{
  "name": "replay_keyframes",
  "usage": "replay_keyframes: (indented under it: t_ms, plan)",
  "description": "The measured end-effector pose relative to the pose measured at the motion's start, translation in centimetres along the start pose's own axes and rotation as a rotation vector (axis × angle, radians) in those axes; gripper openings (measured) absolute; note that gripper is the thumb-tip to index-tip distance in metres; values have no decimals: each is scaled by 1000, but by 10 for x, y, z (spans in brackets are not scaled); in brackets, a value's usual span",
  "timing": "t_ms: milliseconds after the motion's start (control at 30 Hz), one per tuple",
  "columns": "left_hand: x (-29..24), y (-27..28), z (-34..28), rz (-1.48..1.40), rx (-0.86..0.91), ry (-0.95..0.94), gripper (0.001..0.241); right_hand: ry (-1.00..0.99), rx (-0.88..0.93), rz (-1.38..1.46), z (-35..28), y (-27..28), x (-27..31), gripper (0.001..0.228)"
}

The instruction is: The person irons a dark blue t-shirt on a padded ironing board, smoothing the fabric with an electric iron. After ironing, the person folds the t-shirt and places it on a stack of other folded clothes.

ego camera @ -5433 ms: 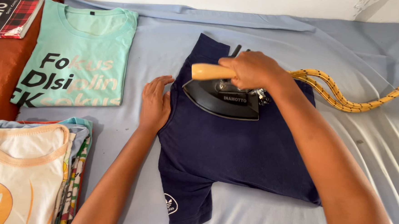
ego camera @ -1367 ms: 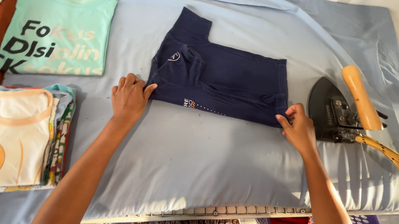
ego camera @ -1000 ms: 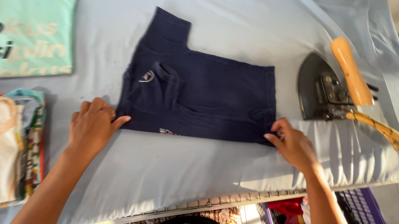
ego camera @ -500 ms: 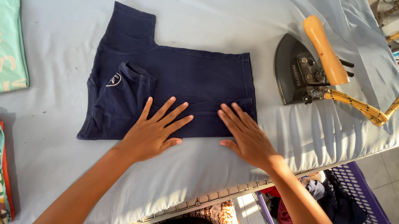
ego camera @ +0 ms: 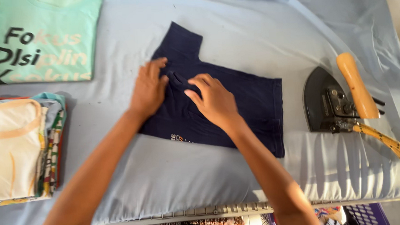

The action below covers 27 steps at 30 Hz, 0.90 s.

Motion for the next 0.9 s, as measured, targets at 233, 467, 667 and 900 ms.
replay_keyframes:
  t_ms: [233, 467, 667, 900]
  plan:
    - [11, -31, -14, 169, 56, 53, 54, -105, -37, 43, 32, -34, -39, 22]
    - [17, -38, -6, 238, 152, 73, 68, -141, -73, 87, 27, -36, -51, 22]
    - [58, -56, 31, 36, 486, 270, 75, -43, -92, -42, 19, -30, -32, 33]
    - [63, -59, 47, 60, 555, 73, 36, 24, -6, 379, 18, -36, -49, 32]
Point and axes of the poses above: each hand's wrist, its own z-axis towards the middle knuckle, its own y-axis out of the back of the hand, x = y × z, the point moved 9 cm from there along z, towards the middle knuckle, and after that the axes turned 11 degrees about x, right-handed, at the moved point
